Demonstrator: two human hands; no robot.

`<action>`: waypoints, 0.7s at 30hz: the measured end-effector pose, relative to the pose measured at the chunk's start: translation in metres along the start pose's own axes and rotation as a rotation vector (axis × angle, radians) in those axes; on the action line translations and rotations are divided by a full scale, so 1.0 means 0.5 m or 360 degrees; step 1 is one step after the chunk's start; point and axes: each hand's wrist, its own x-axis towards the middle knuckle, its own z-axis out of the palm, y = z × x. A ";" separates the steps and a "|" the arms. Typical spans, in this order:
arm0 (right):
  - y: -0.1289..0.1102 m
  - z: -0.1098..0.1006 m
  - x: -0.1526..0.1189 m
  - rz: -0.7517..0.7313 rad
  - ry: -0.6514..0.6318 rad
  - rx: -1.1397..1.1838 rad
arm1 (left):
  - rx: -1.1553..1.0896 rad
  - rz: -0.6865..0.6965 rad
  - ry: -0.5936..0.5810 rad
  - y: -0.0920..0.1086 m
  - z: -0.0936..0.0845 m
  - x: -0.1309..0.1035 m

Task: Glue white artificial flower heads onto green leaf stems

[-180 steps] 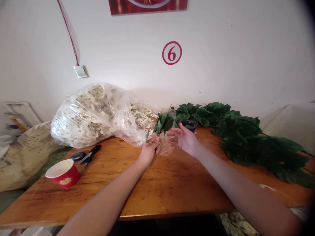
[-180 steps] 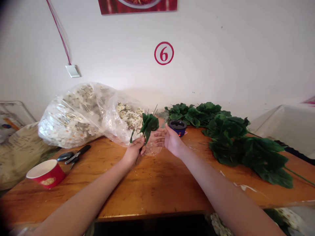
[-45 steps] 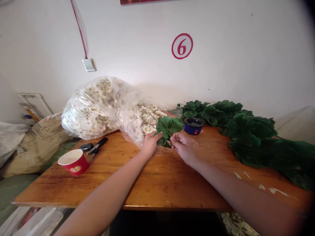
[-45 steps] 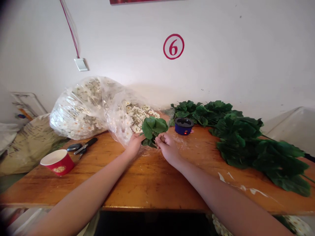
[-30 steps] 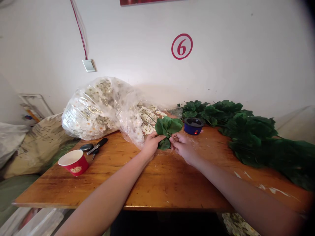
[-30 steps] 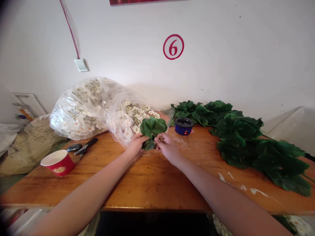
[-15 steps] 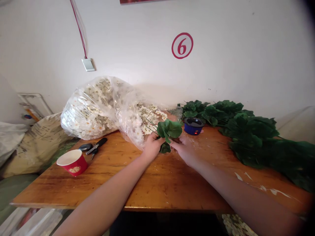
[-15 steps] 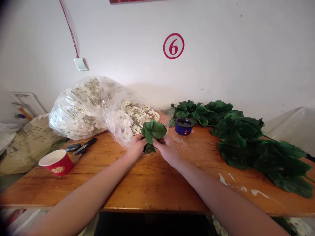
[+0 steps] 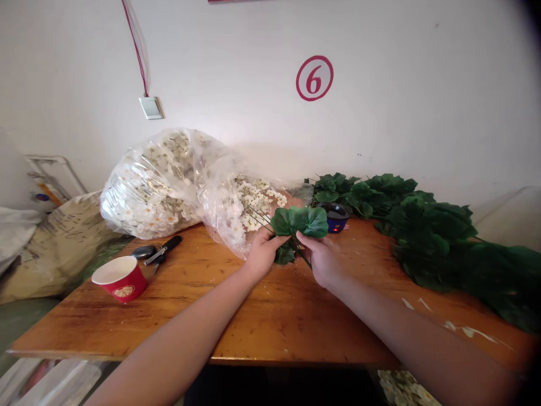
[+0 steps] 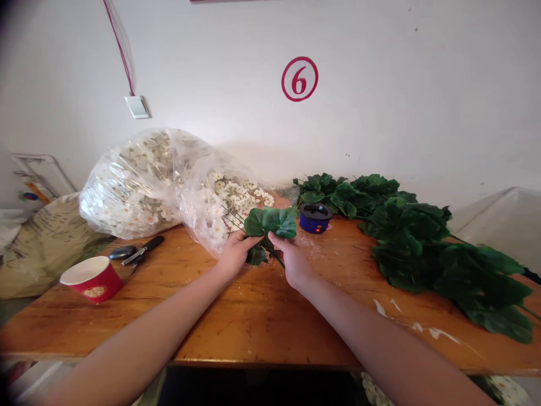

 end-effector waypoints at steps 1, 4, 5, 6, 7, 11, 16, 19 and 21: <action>0.001 0.000 0.002 -0.0002 0.0006 0.0016 | -0.0016 0.0000 0.0014 0.000 0.001 0.000; 0.004 0.000 0.004 0.0014 0.0028 -0.0006 | -0.0050 -0.0014 0.0040 0.001 0.004 -0.001; 0.004 0.001 0.004 0.0020 0.0033 -0.0026 | -0.0059 -0.0019 0.0038 0.001 0.005 -0.001; 0.003 0.002 0.003 0.0023 0.0040 -0.0049 | -0.0065 -0.0023 0.0041 0.000 0.006 -0.001; 0.002 0.004 0.001 0.0027 0.0043 -0.0072 | -0.0069 -0.0020 0.0057 -0.001 0.006 -0.001; -0.004 0.010 -0.005 -0.0009 0.0016 -0.0113 | -0.0064 0.0086 0.0219 -0.007 0.007 0.001; -0.007 0.004 -0.005 -0.0012 -0.0135 -0.0125 | -0.0056 0.0132 0.0205 -0.010 0.006 0.005; -0.009 -0.003 -0.001 0.0079 -0.0207 -0.0104 | -0.0066 0.0107 0.0243 -0.008 0.007 0.005; -0.010 -0.007 0.000 0.0166 -0.0236 -0.0122 | -0.0060 0.0080 0.0220 -0.006 0.008 0.003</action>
